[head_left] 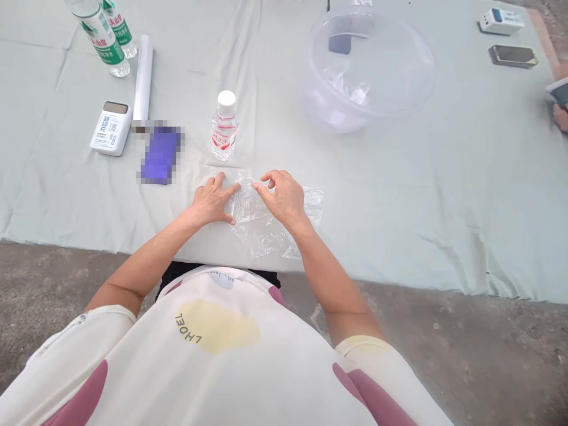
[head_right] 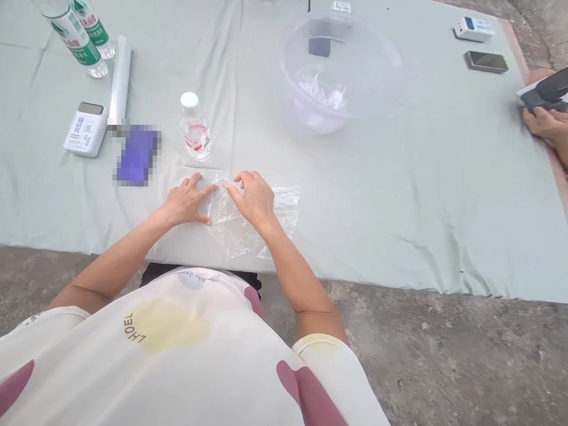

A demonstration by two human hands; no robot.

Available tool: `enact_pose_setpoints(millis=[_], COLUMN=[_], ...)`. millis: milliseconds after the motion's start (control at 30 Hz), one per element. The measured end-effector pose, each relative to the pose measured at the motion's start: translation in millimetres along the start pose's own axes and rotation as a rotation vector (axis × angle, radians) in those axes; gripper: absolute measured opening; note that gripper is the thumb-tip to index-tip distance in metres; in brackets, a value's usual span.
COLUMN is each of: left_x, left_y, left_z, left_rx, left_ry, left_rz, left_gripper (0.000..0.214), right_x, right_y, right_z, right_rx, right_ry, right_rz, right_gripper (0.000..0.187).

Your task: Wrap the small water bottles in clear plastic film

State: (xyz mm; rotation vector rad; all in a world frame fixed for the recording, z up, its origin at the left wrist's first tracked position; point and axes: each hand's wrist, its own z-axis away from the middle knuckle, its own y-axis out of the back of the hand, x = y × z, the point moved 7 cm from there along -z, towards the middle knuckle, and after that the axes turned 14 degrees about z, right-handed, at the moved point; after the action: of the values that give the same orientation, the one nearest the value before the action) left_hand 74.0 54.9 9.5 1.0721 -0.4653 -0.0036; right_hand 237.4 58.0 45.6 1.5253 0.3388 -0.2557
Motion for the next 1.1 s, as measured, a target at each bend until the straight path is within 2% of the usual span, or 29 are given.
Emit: enact_pose_setpoints(millis=[67, 133, 200, 233, 333, 433, 500, 600, 700, 767, 800, 833, 900, 967, 1033, 1100], left_x=[0, 0, 0, 1, 7, 21, 27, 23, 15, 12, 11, 9, 7, 5, 5, 5], left_y=[-1.9, -3.7, -5.0, -5.1, -4.2, -5.0, -10.1, -19.7, -22.1, -21.8, -22.3, -23.1, -24.7, -25.9, -26.3, -26.0], left_z=[-1, -2, -1, -1, 3, 9, 11, 8, 6, 7, 7, 7, 6, 6, 7, 8], left_rx=[0.002, 0.007, 0.02, 0.033, 0.101, 0.169, 0.144, 0.015, -0.042, -0.045, -0.05, -0.057, -0.069, -0.08, -0.096, -0.117], left_ry=[-0.016, -0.035, -0.052, -0.065, -0.153, -0.356, -0.479, -0.506, -0.478, -0.488, -0.492, -0.489, -0.475, -0.465, -0.454, -0.434], left_rz=[-0.008, -0.014, -0.022, -0.029, -0.071, -0.139, -0.164, -0.128, -0.052, -0.015, -0.002, 0.009, 0.025, 0.033, 0.028, 0.021], left_gripper=[0.097, 0.097, 0.097, 0.097, 0.094, 0.088, 0.083, 0.076, 0.075, 0.075, 0.076, 0.078, 0.083, 0.089, 0.093, 0.096], right_x=[1, -3, -11, -15, -31, -40, -41, -34, -31, -36, -41, -46, -51, -41, -20, 4], right_y=[-6, -19, -32, -36, -39, -45, -51, -50, -23, -3, 3, 3, -8, -25, -35, -33], right_z=[-22, -44, -60, -66, -83, -93, -96, -98, -84, -57, -41, -23, 11, 32, 35, 23], right_rx=[0.007, -0.145, -0.315, -0.355, -0.303, -0.227, -0.218, -0.196, -0.031, 0.069, 0.07, 0.025, -0.155, -0.327, -0.382, -0.34], right_ry=[-0.054, -0.012, 0.057, 0.098, 0.252, 0.391, 0.439, 0.418, 0.368, 0.39, 0.426, 0.474, 0.553, 0.531, 0.44, 0.345], right_rz=[0.082, 0.124, 0.104, 0.072, -0.041, -0.056, -0.044, -0.016, 0.007, -0.023, -0.046, -0.066, -0.04, 0.057, 0.148, 0.204], right_gripper=[0.039, 0.04, 0.033, 0.028, 0.019, 0.017, 0.016, 0.014, 0.016, 0.02, 0.023, 0.025, 0.026, 0.027, 0.03, 0.035])
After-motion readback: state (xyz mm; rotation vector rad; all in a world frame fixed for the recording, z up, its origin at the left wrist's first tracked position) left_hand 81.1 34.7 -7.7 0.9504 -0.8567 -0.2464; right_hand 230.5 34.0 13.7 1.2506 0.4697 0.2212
